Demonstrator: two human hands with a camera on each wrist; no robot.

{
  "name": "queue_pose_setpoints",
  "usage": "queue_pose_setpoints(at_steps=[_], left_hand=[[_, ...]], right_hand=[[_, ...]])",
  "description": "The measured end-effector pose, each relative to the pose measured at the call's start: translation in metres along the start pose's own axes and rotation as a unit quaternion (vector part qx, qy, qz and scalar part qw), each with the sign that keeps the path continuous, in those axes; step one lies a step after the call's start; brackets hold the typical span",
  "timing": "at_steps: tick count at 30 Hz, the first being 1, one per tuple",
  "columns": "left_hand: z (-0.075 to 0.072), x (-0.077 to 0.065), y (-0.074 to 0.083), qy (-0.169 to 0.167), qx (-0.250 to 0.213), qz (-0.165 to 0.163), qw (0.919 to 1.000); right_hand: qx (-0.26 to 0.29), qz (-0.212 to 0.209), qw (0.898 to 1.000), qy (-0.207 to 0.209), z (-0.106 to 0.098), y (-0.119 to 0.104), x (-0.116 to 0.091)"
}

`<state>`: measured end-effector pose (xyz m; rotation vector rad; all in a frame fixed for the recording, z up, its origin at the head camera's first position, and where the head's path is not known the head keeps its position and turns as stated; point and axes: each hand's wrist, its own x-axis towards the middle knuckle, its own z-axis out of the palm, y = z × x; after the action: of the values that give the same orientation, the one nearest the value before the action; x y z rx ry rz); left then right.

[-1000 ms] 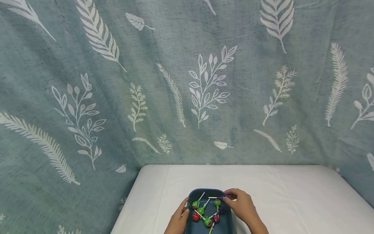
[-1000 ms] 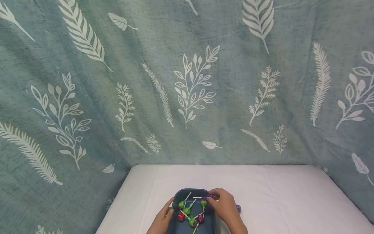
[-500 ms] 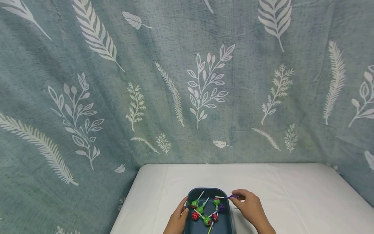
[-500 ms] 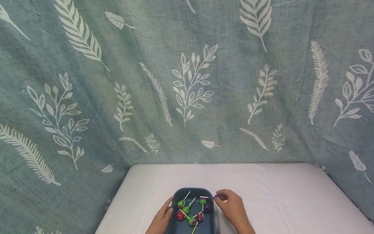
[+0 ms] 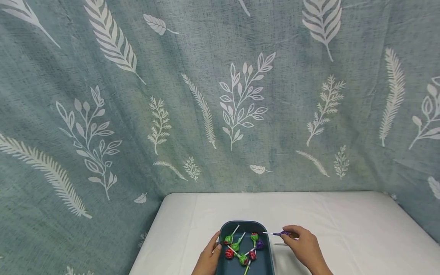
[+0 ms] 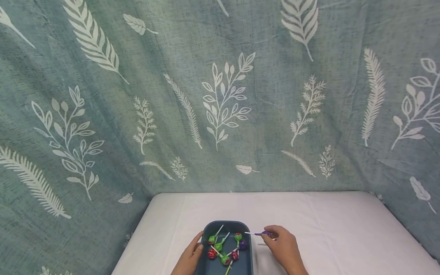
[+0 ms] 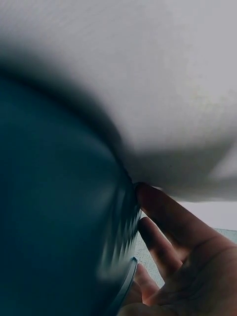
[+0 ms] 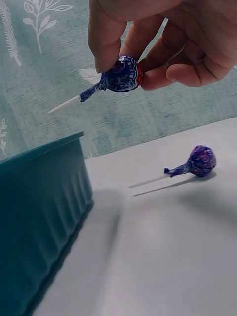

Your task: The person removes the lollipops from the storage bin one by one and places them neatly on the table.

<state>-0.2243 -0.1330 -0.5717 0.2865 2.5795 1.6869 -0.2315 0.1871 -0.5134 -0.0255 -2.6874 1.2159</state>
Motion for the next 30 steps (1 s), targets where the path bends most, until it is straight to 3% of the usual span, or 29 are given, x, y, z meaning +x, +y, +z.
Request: queue_pose_setpoints(at_steps=[11, 30], left_hand=[[0.0, -0.002, 0.004, 0.003, -0.002, 0.008, 1.0], [-0.001, -0.001, 0.002, -0.005, -0.009, 0.002, 0.9999]], right_hand=[[-0.023, 0.01, 1.0, 0.007, -0.006, 0.013, -0.003], [-0.027, 0.025, 0.999, -0.027, -0.009, 0.045, -0.013]])
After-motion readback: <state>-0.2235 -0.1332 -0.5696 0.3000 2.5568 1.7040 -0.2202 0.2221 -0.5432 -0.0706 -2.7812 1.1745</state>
